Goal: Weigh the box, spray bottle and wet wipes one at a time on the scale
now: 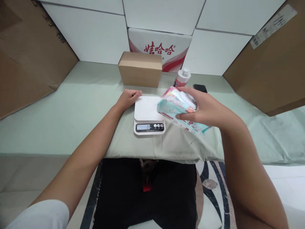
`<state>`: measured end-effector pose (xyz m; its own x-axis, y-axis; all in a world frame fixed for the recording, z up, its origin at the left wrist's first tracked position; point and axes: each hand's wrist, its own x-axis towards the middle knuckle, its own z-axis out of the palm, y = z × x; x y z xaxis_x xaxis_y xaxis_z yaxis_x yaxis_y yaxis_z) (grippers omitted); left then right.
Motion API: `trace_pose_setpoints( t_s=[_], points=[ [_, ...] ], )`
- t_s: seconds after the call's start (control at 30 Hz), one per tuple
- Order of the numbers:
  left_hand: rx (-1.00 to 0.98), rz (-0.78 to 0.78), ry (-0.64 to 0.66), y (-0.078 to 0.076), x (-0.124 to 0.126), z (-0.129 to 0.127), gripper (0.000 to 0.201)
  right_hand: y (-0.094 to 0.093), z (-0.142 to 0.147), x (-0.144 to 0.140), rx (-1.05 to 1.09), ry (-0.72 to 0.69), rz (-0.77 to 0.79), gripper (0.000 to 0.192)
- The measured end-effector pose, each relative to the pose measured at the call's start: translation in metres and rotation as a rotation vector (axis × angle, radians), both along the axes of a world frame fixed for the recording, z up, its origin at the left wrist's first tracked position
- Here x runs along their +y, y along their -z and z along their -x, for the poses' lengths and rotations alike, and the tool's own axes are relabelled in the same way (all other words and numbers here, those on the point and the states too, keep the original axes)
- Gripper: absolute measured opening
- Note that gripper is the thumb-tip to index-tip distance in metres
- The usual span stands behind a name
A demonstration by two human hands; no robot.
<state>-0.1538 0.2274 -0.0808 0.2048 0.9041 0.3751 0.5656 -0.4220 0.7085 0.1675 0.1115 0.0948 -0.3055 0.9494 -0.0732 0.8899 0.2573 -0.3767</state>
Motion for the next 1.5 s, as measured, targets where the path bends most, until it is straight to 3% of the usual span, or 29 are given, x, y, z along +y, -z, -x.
trace_pose_setpoints(
  t_s=[0.17,0.3,0.43,0.57,0.7,0.97,1.27,1.37,1.5],
  points=[
    [-0.096,-0.010,-0.016,0.000,0.001,0.000,0.055,-0.010,0.040,0.017,0.110,-0.156,-0.105,0.089],
    [-0.238,-0.015,-0.057,-0.005,0.002,0.000,0.060,0.002,0.065,0.040,0.102,-0.310,-0.180,0.089],
    [-0.355,0.027,-0.119,-0.009,0.005,0.001,0.063,0.018,0.084,0.056,0.100,-0.354,-0.150,0.090],
    [-0.440,0.064,-0.154,-0.008,0.011,0.001,0.067,0.026,0.093,0.062,0.064,-0.367,-0.110,0.090],
    [-0.404,0.082,-0.174,-0.006,0.013,0.001,0.071,0.034,0.096,0.065,-0.020,-0.446,-0.109,0.087],
    [-0.360,0.097,-0.155,-0.007,0.008,0.003,0.074,0.054,0.103,0.068,-0.059,-0.622,-0.223,0.083],
    [-0.407,0.074,-0.180,-0.005,0.009,0.004,0.073,0.041,0.088,0.047,0.010,-0.602,-0.263,0.083],
    [-0.381,0.065,-0.178,-0.005,0.010,0.004,0.074,0.060,0.073,0.042,0.168,-0.516,-0.364,0.070],
    [-0.375,0.078,-0.200,-0.006,0.009,0.004,0.074,0.110,0.055,0.044,0.381,-0.265,-0.593,0.056]
  ],
)
